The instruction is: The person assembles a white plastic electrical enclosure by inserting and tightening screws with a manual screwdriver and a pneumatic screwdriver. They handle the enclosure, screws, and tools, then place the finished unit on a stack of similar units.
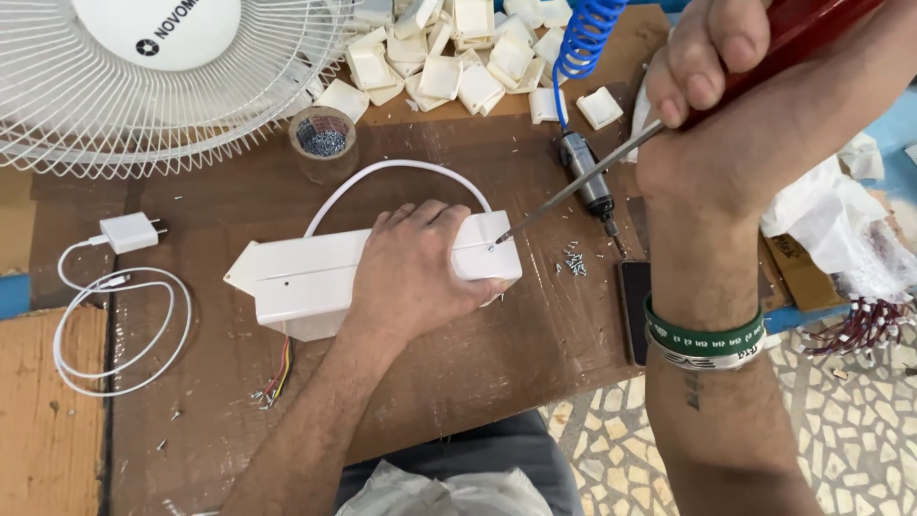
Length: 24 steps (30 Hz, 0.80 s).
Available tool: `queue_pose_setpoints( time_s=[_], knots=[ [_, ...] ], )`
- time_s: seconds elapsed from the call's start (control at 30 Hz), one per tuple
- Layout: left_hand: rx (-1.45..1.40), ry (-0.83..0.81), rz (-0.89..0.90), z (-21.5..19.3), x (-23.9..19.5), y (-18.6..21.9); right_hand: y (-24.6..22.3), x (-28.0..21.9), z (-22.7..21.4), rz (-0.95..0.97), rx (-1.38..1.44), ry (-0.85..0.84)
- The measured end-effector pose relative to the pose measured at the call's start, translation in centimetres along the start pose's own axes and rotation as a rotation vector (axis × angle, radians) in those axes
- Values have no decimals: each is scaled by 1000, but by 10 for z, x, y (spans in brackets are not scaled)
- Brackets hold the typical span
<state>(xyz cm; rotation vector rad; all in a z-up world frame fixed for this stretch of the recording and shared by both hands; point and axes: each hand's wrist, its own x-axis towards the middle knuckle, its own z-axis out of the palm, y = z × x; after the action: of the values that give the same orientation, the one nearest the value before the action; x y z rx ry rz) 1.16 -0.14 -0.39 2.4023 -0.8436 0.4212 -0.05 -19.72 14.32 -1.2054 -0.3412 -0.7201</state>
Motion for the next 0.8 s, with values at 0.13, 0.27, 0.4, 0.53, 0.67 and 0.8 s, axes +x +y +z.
queue_pose_setpoints(
  time_s=[0.13,0.27,0.4,0.53,0.67,0.8],
  knots=[
    [-26,-14,-12,-1,-1,3,-4,-7,17,21,-38,58],
    [-43,5,-24,-4,-1,6,-6,-9,23,55,14,104],
    [-27,-8,-38,-3,0,5,-11,-8,30,52,-46,77],
    [-30,6,-14,-3,1,4,-8,-5,24,13,-59,65],
    [-10,24,11,2,-3,0,4,-1,-19,-79,12,-15],
    [-27,-51,31,11,-3,-11,18,-19,-33,-66,34,-67]
  ],
)
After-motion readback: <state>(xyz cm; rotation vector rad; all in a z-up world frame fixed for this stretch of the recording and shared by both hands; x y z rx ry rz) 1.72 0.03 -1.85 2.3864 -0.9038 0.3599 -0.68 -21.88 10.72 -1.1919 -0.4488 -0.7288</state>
